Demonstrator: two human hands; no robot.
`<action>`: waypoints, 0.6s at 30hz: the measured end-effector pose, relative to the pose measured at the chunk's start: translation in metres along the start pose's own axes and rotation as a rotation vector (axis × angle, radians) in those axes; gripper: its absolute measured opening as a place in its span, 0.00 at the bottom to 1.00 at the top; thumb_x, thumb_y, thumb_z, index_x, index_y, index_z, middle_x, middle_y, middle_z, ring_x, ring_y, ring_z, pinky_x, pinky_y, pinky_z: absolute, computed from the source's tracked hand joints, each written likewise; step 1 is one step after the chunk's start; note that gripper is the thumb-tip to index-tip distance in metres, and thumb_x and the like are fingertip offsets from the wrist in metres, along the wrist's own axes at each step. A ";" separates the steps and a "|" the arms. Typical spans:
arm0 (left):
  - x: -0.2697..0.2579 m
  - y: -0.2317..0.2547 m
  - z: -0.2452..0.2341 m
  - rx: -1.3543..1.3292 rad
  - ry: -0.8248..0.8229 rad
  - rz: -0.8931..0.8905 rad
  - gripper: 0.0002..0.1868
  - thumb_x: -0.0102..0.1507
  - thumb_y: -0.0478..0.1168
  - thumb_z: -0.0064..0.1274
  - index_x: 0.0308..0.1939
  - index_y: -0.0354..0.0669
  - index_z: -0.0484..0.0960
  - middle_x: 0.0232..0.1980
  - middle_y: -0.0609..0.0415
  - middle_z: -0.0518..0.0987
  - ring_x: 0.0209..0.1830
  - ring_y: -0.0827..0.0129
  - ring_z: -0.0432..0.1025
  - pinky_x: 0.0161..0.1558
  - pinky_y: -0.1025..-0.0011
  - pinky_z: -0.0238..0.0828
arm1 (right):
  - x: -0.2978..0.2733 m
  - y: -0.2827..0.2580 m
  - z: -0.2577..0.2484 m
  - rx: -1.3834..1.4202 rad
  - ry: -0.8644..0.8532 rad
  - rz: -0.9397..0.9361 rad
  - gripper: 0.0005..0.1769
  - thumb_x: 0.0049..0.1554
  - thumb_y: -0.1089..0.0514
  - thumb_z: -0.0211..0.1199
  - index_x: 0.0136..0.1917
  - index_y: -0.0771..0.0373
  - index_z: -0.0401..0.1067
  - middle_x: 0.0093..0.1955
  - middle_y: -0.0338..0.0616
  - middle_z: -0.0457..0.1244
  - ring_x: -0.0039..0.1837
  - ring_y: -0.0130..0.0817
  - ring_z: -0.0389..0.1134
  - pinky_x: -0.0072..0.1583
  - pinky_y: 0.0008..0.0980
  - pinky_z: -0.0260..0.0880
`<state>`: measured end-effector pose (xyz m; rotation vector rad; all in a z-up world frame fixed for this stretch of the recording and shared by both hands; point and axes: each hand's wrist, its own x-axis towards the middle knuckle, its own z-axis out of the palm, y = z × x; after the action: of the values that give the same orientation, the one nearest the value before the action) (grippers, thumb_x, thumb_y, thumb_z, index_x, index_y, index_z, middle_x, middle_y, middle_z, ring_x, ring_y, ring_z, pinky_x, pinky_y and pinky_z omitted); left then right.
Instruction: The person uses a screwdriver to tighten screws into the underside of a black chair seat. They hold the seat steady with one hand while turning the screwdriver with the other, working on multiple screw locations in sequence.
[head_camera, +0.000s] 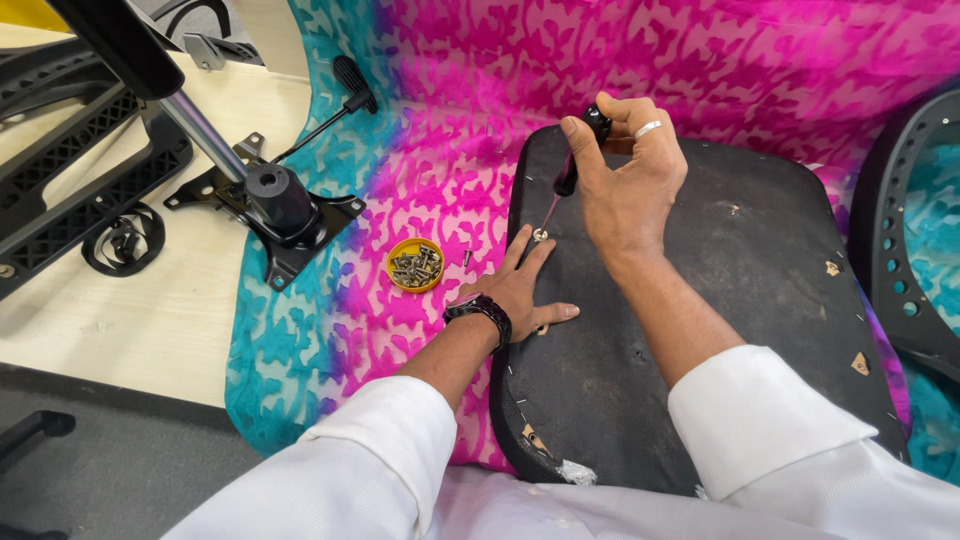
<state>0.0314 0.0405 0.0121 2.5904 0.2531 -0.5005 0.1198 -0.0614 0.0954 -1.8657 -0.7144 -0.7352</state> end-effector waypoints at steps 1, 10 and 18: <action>0.000 0.000 0.000 -0.003 0.006 0.008 0.58 0.55 0.77 0.51 0.80 0.68 0.40 0.85 0.61 0.30 0.68 0.57 0.68 0.55 0.53 0.77 | 0.001 0.000 0.000 0.003 -0.002 0.001 0.16 0.62 0.56 0.76 0.56 0.65 0.73 0.51 0.42 0.67 0.50 0.29 0.73 0.50 0.29 0.75; -0.007 0.005 -0.009 0.034 -0.047 -0.011 0.58 0.55 0.76 0.50 0.81 0.67 0.38 0.86 0.60 0.29 0.60 0.54 0.76 0.58 0.50 0.75 | 0.003 -0.001 0.009 -0.010 -0.015 -0.028 0.15 0.62 0.56 0.76 0.55 0.65 0.74 0.50 0.42 0.66 0.49 0.29 0.72 0.49 0.28 0.76; 0.011 0.014 -0.024 0.235 -0.111 0.024 0.70 0.49 0.80 0.57 0.82 0.61 0.33 0.85 0.57 0.29 0.75 0.49 0.59 0.68 0.30 0.55 | 0.003 -0.010 0.007 -0.005 -0.008 0.055 0.15 0.60 0.58 0.75 0.56 0.66 0.74 0.49 0.42 0.67 0.49 0.29 0.72 0.49 0.29 0.75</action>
<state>0.0522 0.0413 0.0338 2.7762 0.1323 -0.7001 0.1160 -0.0507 0.1010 -1.8866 -0.6643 -0.6951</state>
